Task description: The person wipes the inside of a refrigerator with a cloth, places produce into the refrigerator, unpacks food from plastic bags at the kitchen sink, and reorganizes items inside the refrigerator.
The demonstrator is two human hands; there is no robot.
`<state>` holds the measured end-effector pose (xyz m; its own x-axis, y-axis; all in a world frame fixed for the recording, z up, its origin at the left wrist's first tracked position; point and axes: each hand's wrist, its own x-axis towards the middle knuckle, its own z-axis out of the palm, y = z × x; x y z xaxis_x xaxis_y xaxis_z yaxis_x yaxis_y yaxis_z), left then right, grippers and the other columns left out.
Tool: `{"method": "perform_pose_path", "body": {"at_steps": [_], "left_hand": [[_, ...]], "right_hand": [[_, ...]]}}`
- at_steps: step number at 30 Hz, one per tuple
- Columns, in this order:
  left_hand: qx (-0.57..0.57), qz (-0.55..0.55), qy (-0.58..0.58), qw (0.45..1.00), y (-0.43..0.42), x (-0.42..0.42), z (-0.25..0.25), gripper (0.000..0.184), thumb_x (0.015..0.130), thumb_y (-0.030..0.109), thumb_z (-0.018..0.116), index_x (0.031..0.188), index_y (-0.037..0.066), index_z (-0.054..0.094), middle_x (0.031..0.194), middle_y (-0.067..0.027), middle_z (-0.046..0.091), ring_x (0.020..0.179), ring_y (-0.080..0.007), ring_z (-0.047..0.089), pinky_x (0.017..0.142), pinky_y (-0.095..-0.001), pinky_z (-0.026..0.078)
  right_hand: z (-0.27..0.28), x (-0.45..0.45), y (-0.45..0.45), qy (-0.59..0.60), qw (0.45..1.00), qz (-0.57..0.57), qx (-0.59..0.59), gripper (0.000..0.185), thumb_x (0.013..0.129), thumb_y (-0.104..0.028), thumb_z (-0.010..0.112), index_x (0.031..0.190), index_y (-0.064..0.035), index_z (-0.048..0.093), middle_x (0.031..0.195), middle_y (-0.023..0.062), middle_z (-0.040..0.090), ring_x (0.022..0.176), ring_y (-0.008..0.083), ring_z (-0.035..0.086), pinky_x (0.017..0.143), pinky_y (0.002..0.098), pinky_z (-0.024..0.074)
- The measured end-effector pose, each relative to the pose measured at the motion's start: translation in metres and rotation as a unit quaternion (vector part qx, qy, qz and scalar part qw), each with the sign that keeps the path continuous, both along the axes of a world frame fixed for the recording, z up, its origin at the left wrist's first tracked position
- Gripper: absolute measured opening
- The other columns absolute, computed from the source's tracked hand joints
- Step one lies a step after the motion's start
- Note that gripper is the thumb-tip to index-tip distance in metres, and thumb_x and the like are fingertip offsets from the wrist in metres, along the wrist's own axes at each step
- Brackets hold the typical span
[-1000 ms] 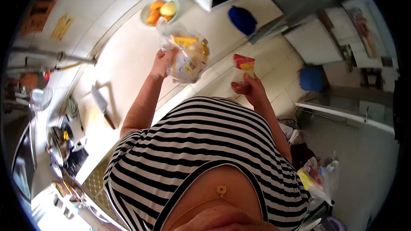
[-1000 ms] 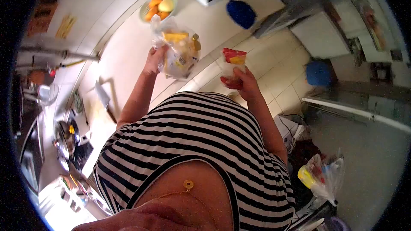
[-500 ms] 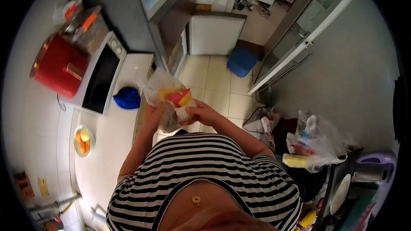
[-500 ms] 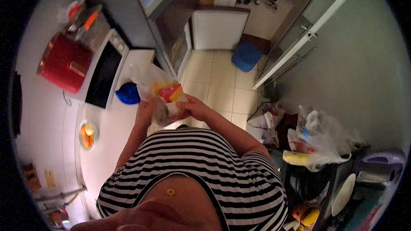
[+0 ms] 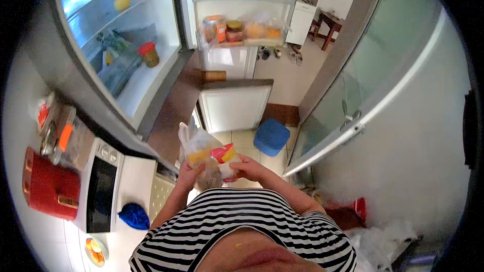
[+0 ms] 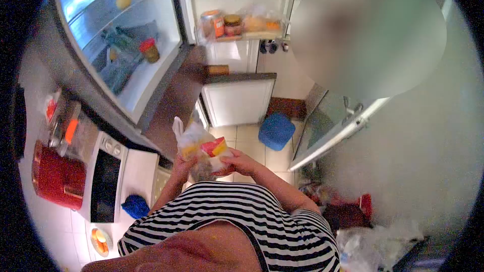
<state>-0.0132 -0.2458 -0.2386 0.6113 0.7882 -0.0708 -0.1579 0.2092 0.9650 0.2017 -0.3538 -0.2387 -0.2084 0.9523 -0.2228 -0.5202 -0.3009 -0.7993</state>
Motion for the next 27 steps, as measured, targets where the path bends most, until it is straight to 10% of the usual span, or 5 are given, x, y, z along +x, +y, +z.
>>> {"method": "perform_pose_path", "body": {"at_steps": [7,17,27], "left_hand": [[0.09,0.025,0.107,0.99,0.094,0.094,0.039,0.03,0.082,0.013,0.064,0.11,0.005,0.057,0.099,-0.0019,0.062,0.089,-0.0108,0.057,0.079,-0.0265,0.046],[0.224,0.234,0.135,0.936,0.165,0.163,0.05,0.029,0.083,0.004,0.057,0.112,0.003,0.054,0.105,-0.0039,0.06,0.094,-0.0113,0.054,0.082,-0.0266,0.044],[0.202,0.326,0.065,0.921,0.239,0.227,0.031,0.033,0.087,0.007,0.05,0.12,0.001,0.048,0.113,-0.0068,0.055,0.101,-0.0146,0.052,0.09,-0.0278,0.04]], "right_hand": [[-0.003,0.107,0.07,-0.056,0.993,-0.099,0.018,0.051,0.085,-0.024,0.061,0.126,-0.0032,0.039,0.112,0.0102,0.056,0.098,0.023,0.058,0.084,0.0388,0.0509],[0.096,0.185,0.219,-0.11,0.978,0.142,0.103,0.054,0.084,-0.014,0.061,0.131,-0.0066,0.036,0.114,0.0068,0.055,0.096,0.0188,0.057,0.078,0.0336,0.0515],[0.04,0.215,0.364,-0.115,0.948,0.218,0.199,0.08,0.079,-0.019,0.067,0.142,-0.0106,0.018,0.129,0.0085,0.042,0.115,0.0197,0.043,0.096,0.0357,0.0403]]}}
